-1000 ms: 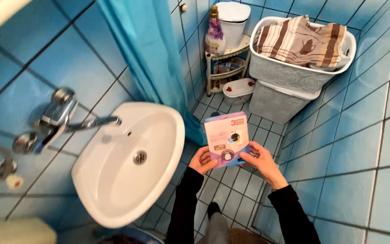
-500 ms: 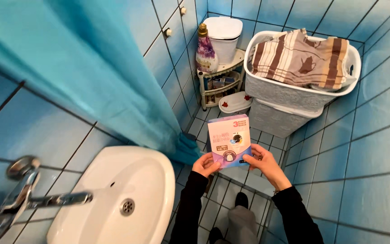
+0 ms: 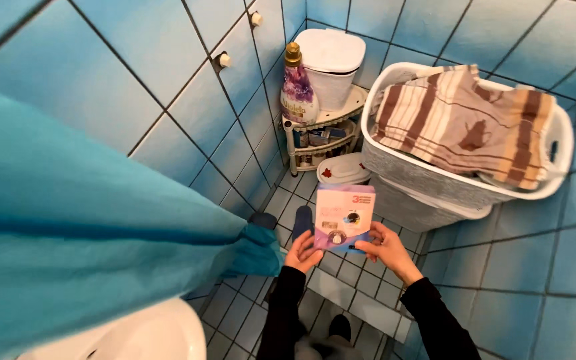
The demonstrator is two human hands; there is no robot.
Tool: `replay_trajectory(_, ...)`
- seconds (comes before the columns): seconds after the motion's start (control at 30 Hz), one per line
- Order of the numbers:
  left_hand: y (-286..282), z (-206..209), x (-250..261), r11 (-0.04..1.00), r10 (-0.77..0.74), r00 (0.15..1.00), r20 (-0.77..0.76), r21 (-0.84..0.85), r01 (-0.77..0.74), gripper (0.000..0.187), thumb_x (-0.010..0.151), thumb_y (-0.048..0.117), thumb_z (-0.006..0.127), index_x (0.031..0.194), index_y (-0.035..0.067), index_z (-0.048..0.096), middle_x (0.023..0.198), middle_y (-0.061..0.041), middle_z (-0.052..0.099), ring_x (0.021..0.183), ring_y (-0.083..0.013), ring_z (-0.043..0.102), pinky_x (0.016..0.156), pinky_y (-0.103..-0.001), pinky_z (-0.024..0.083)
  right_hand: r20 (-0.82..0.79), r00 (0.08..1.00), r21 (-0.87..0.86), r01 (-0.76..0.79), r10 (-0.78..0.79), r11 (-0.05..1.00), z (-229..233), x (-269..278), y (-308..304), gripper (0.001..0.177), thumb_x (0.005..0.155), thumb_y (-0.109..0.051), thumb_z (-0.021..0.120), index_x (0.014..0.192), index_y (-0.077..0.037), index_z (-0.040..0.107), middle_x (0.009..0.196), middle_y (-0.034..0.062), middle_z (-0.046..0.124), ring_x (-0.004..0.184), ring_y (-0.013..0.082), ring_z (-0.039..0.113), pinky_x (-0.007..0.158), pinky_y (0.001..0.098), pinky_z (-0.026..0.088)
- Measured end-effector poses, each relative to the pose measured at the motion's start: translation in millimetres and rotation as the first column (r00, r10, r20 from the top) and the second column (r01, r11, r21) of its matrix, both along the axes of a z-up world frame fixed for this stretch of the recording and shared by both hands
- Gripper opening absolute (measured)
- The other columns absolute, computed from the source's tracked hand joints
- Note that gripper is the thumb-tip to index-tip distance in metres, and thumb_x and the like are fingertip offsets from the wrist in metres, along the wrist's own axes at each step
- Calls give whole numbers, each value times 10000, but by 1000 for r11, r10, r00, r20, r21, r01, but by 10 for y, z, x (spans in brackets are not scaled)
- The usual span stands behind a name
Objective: Organizing and placing various cleaning products and toiletries on shelves and surfaces in a bathroom
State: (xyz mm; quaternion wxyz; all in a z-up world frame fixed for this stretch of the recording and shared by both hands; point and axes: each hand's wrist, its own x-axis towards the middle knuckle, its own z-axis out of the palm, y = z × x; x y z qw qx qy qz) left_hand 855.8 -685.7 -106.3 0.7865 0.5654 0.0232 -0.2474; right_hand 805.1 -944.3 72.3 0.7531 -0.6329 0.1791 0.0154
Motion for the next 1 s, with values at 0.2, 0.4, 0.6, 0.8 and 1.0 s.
replay_trajectory(0.2,-182,-1472,-59,980,85,957,-278,196,-30,703,883,237,935,1480,224,565,1283,-96,735,1078,-202,744,879,-308,658,-95,983,-322,117,-155,940,-1170,772,-265,561,786,-169,905,1267,-30,651,1042,170,758,555,272,691,396,316,507)
replay_trajectory(0.4,-538,-3049,-63,989,118,907,-405,127,-72,518,872,208,844,1344,73,678,993,-159,766,822,-216,745,619,-329,590,-104,982,-704,37,-155,709,-2835,1595,-420,786,781,-704,654,1294,-120,537,1136,116,730,942,339,688,869,425,468)
replay_trajectory(0.6,-776,-3978,296,982,96,920,-380,185,-26,464,889,307,814,1298,120,696,1027,-104,787,913,-193,765,774,-382,594,13,967,-723,186,-255,666,-4256,2575,-767,679,864,-425,781,1355,-38,513,1180,205,723,1071,399,683,918,483,491)
replay_trajectory(0.8,-916,-4757,643,984,109,968,-224,163,-73,433,883,294,785,1273,119,716,958,-122,769,747,-149,679,630,-277,516,-8,970,-705,167,-244,689,-4392,3348,-925,561,910,-368,757,1317,-76,504,1239,188,692,1140,402,655,961,514,471)
replay_trajectory(1.0,-760,-3972,1055,918,-200,978,-64,337,209,556,926,554,660,1352,198,627,1228,-85,684,1144,-231,678,1006,-396,551,236,971,-734,208,-43,647,-4602,3875,-1052,827,863,-708,599,1401,-89,496,1277,136,668,1085,265,662,803,430,501)
